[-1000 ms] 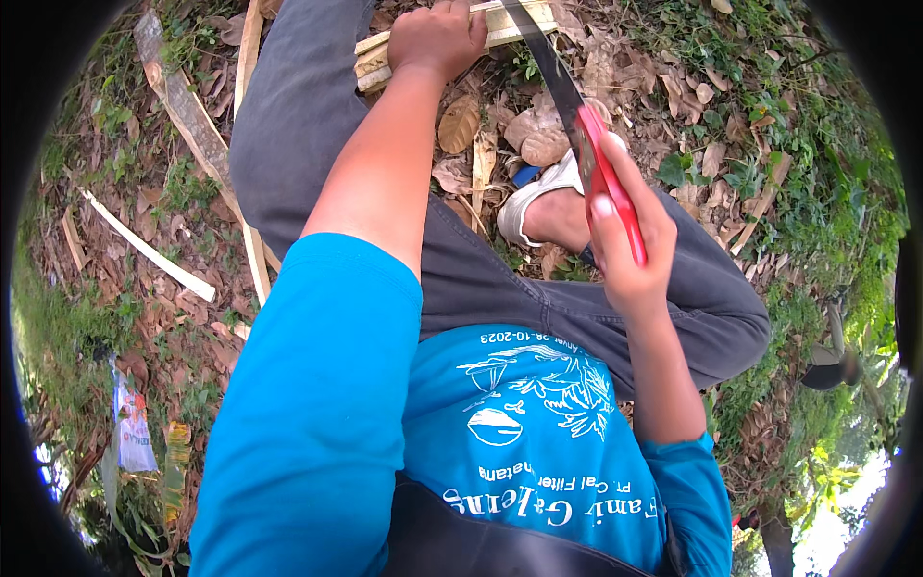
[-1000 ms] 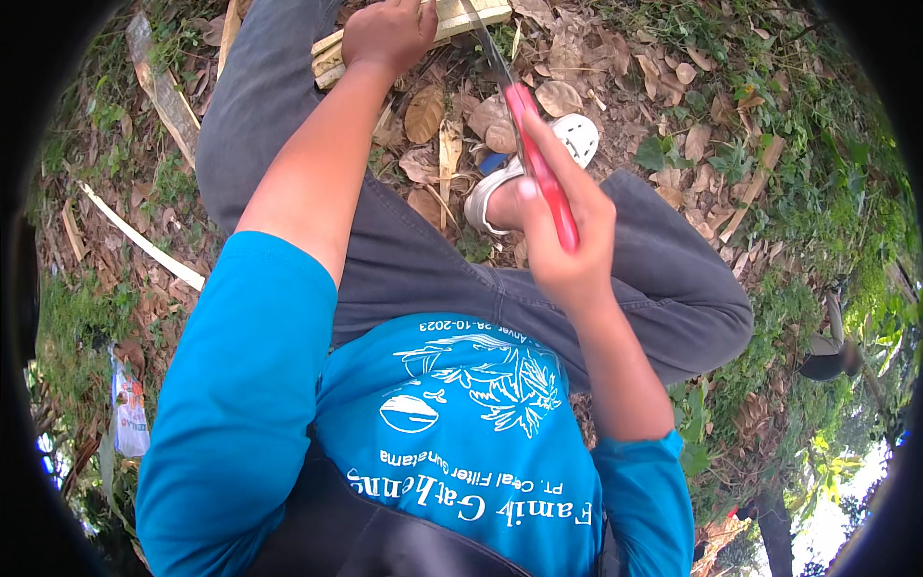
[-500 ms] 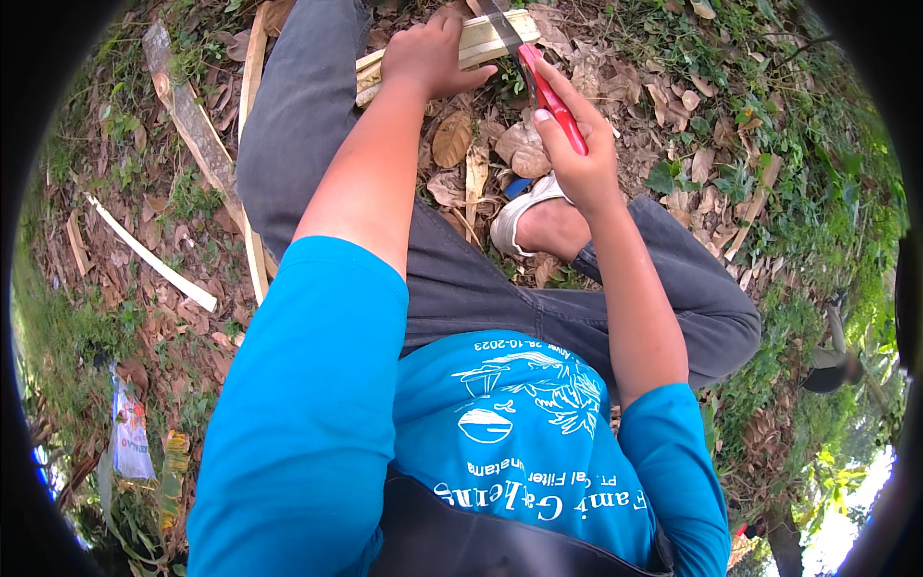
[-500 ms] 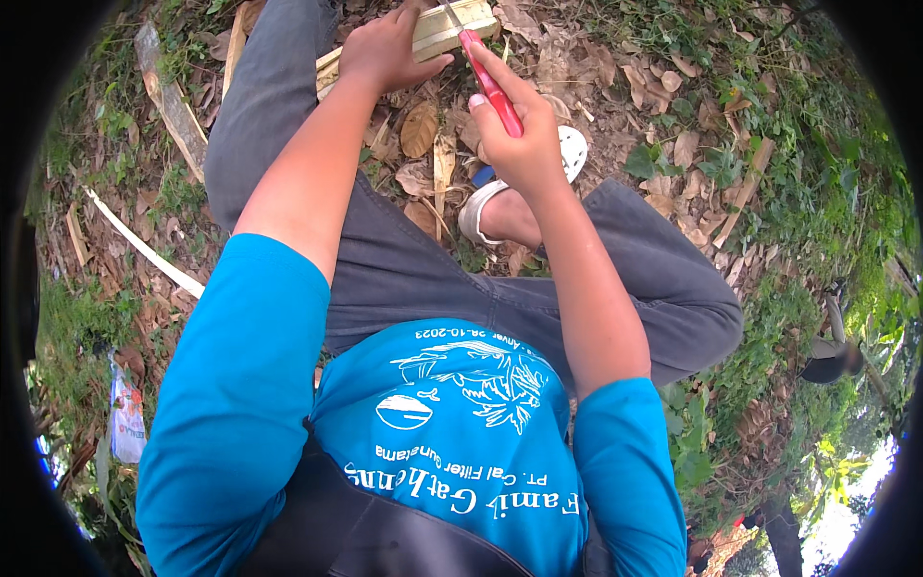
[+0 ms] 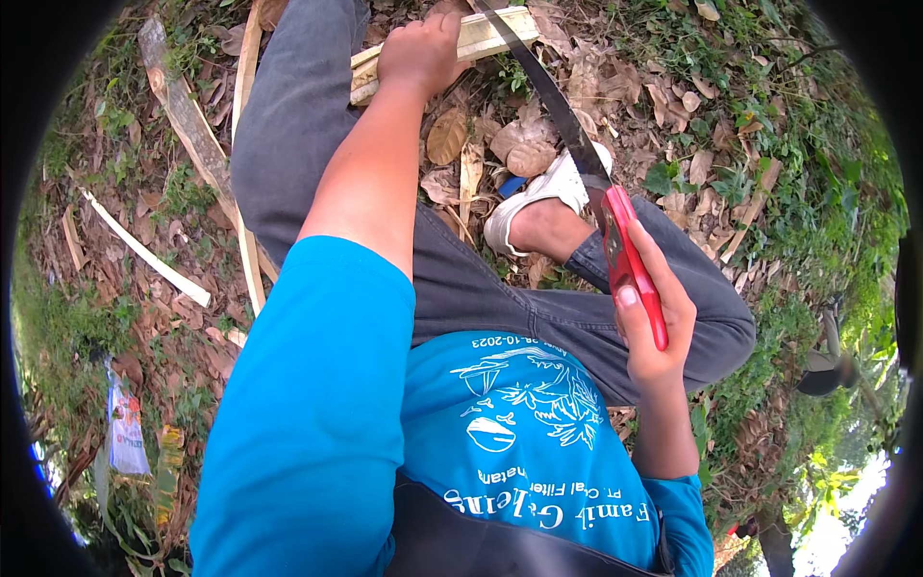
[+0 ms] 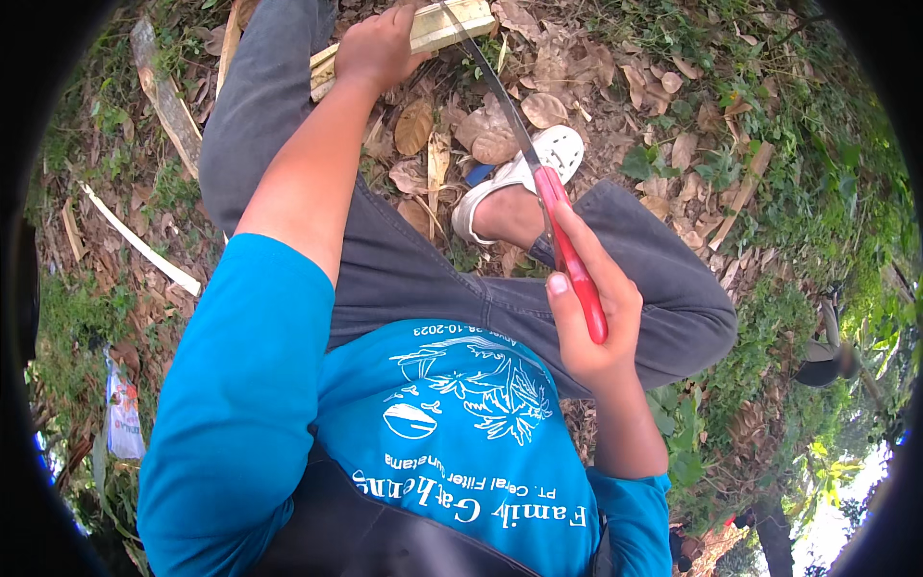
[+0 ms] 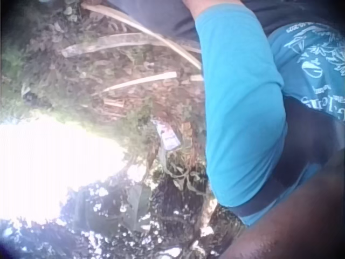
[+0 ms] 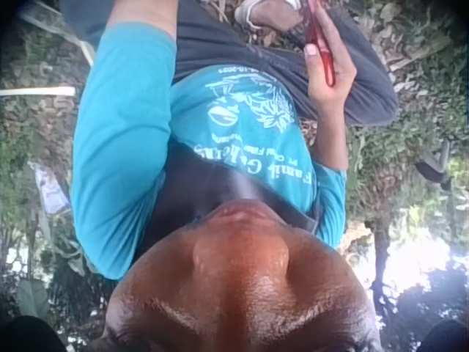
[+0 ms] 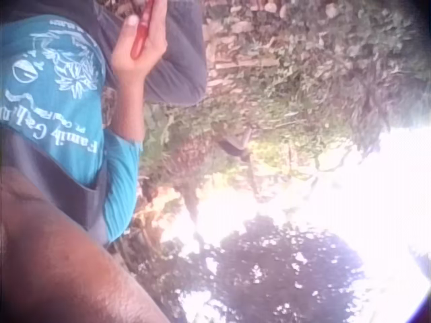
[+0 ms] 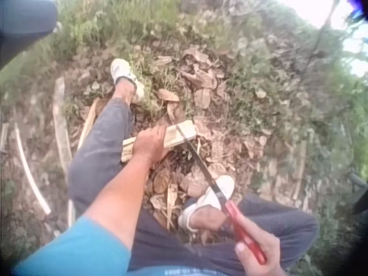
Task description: The person sits on the ground and uses a red-handled knife to cut a rectangular piece of light-colored wood. They hold the wood steady with their left hand and make repeated slicing motions with the knife in their right hand to trim the wood. The person occasionally adjusts the wood's position to continue cutting.
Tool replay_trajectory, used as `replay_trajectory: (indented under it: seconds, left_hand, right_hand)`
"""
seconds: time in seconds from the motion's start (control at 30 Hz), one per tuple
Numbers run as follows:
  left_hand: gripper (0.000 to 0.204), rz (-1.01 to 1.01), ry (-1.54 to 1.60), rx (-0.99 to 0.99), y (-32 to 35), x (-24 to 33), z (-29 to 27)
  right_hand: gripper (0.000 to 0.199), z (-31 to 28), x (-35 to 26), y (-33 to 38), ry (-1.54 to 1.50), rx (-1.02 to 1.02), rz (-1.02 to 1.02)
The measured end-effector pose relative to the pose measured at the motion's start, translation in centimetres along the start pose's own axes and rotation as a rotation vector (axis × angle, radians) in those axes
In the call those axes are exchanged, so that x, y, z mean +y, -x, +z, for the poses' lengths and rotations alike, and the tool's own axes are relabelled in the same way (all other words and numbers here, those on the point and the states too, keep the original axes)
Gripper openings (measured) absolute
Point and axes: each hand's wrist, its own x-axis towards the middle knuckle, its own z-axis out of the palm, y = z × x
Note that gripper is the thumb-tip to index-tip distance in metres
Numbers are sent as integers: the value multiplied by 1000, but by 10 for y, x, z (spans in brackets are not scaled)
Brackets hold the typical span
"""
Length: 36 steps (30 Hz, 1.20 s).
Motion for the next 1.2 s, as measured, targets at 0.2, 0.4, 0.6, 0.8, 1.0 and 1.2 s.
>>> replay_trajectory:
  seconds: [0.2,0.4,0.6,0.8,1.0,1.2]
  left_hand:
    - [54,21,-7,95,18,12,3]
    - [58,50,4,202,17,18,20]
    - [56,12,-21,194,20,9,10]
    - [53,24,23,126,15,8,2]
    - [60,-49,9,-24,-16,2,-6]
    - [66,-33,75,90,-10,-2,-13]
  right_hand:
    - [51,49,55,-129,8,22,-216]
    - [48,100,83,-221,-168,93,-293]
    - [52,39,55,-59,33,21,-160]
    - [51,14,33,-16,105,-24,-139]
    - [49,80,70,-198,-212,44,-245]
    - [49,70,74,-195,-213,-16,-191]
